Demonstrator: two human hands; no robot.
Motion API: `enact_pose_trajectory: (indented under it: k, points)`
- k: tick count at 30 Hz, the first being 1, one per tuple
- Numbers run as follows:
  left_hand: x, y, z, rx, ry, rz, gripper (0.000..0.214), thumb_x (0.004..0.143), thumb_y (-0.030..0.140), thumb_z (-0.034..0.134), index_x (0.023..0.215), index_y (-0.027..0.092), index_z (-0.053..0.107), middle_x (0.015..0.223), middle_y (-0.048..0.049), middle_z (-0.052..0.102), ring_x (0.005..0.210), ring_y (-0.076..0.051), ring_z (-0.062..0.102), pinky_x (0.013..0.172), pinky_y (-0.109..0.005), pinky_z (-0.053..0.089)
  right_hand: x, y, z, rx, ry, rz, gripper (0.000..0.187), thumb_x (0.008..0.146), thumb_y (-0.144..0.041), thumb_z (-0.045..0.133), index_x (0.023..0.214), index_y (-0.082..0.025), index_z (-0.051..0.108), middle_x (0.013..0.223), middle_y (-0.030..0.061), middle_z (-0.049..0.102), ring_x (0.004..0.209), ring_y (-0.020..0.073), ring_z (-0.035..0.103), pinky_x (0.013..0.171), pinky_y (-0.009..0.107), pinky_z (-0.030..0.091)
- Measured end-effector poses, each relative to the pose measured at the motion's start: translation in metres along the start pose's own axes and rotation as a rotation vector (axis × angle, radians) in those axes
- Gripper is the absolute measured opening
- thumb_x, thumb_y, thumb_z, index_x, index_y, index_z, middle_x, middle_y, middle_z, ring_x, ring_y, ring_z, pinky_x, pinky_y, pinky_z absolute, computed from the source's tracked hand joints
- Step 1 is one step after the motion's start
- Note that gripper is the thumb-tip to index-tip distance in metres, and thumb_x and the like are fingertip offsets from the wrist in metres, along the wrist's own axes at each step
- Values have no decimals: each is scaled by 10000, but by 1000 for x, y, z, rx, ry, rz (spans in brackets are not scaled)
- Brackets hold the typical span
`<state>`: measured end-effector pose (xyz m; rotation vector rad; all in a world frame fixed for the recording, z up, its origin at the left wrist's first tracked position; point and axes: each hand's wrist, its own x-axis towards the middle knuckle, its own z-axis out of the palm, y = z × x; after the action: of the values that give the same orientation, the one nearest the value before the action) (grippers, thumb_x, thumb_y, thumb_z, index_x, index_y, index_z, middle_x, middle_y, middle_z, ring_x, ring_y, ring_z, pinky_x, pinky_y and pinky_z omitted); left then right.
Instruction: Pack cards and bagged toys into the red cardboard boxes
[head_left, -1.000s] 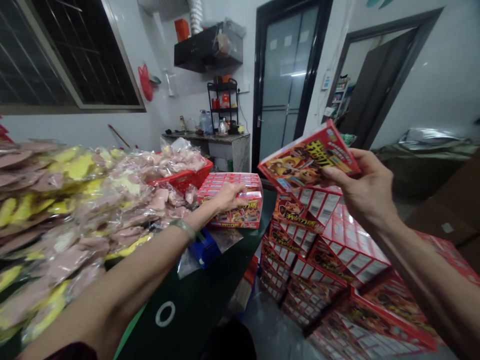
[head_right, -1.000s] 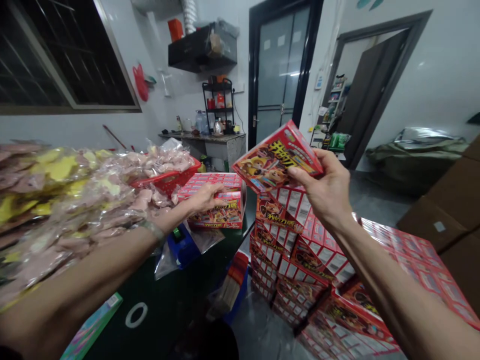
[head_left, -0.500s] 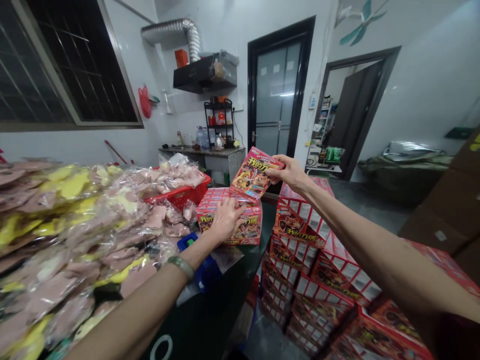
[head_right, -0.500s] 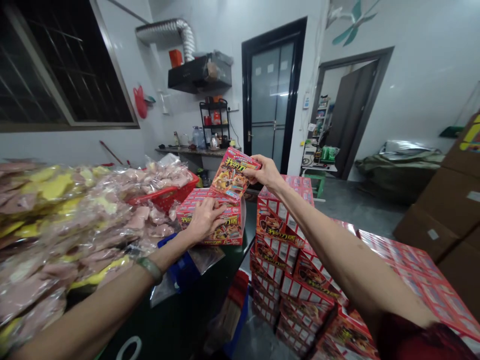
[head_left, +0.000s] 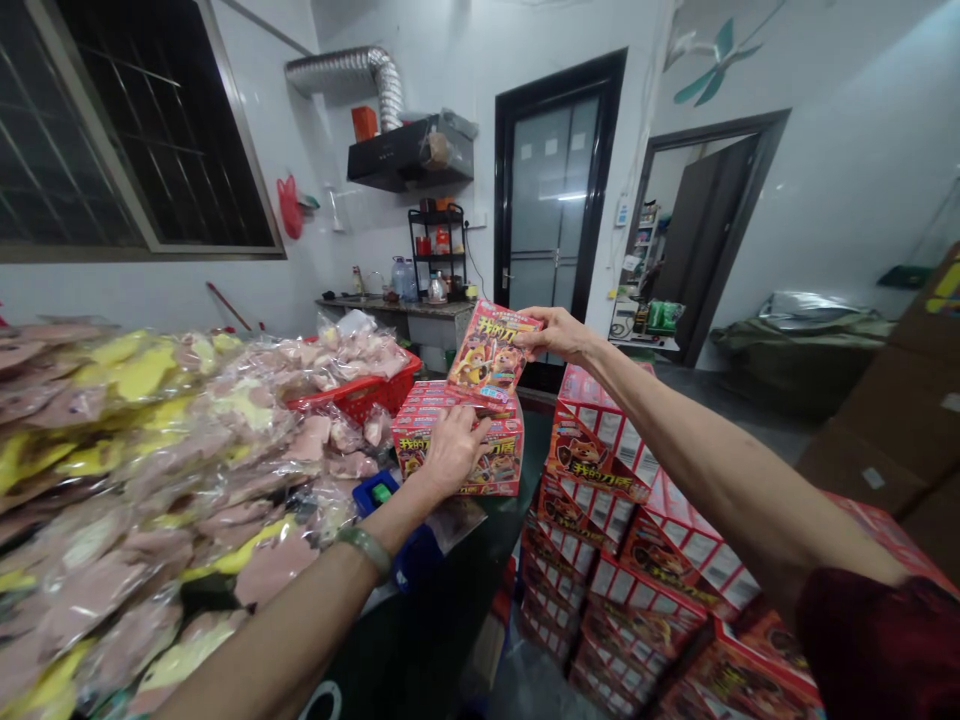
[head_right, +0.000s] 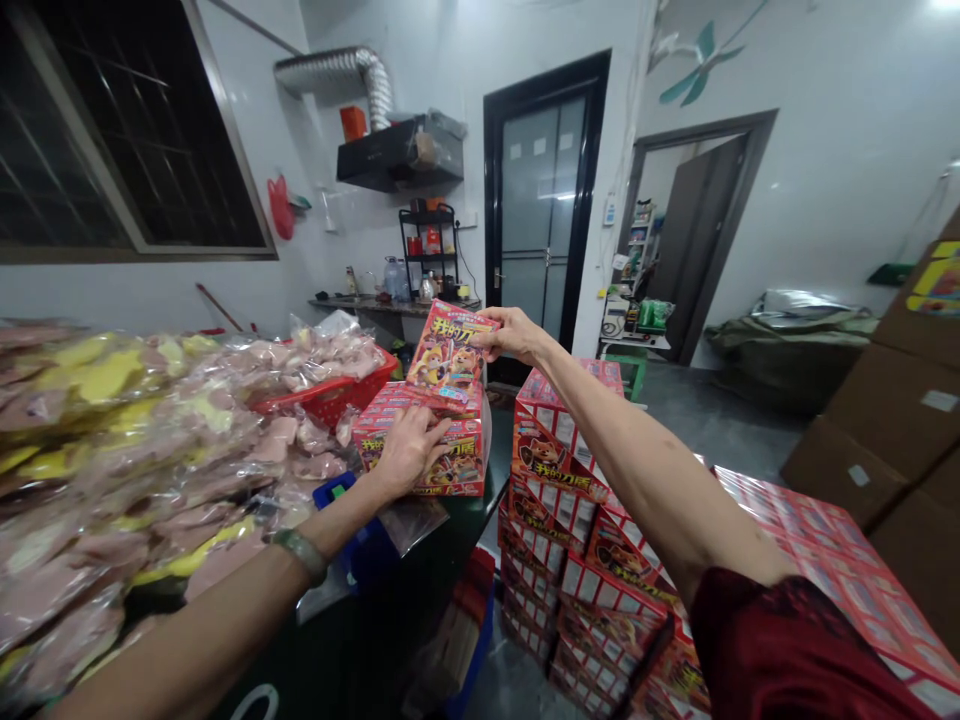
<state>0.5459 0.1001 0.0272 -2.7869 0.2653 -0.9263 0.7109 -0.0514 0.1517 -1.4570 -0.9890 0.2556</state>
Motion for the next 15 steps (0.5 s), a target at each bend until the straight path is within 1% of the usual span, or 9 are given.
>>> enact_pose_trajectory:
  k: [2, 6, 11, 15]
  points:
    - [-1, 0, 1, -2, 17, 2, 261, 833, 279, 541, 1068, 176, 593, 910, -111, 552, 856, -260, 487, 720, -399, 377, -1, 1, 2, 0, -14, 1, 415, 497, -234, 808, 874, -141, 662, 652, -13, 657, 469, 75, 566, 418, 188, 508]
    - [-4, -1, 3, -5, 50, 8, 257, 833, 277, 538, 1062, 173, 592, 923, -115, 556, 874, -264, 492, 742, -401, 387, -1, 9, 1, -46, -56, 43, 405, 469, -208, 819, 840, -136, 674, 620, -3, 656, 450, 82, 554, 391, 194, 490]
    - [-6, 0, 3, -17, 59, 19, 248, 841, 275, 527, 1051, 157, 589, 905, -115, 573, 851, -261, 504, 747, -404, 395, 10, 16, -2, -141, -77, 96, 348, 447, -206, 829, 752, -138, 675, 570, -2, 641, 451, 104, 562, 396, 223, 492]
    - [-8, 0, 3, -40, 59, 15, 221, 846, 254, 518, 1030, 153, 588, 907, -111, 588, 846, -255, 516, 744, -393, 408, 7, 12, -1, -242, -75, 72, 321, 429, -197, 828, 695, -145, 654, 566, -17, 634, 485, 113, 570, 448, 239, 502]
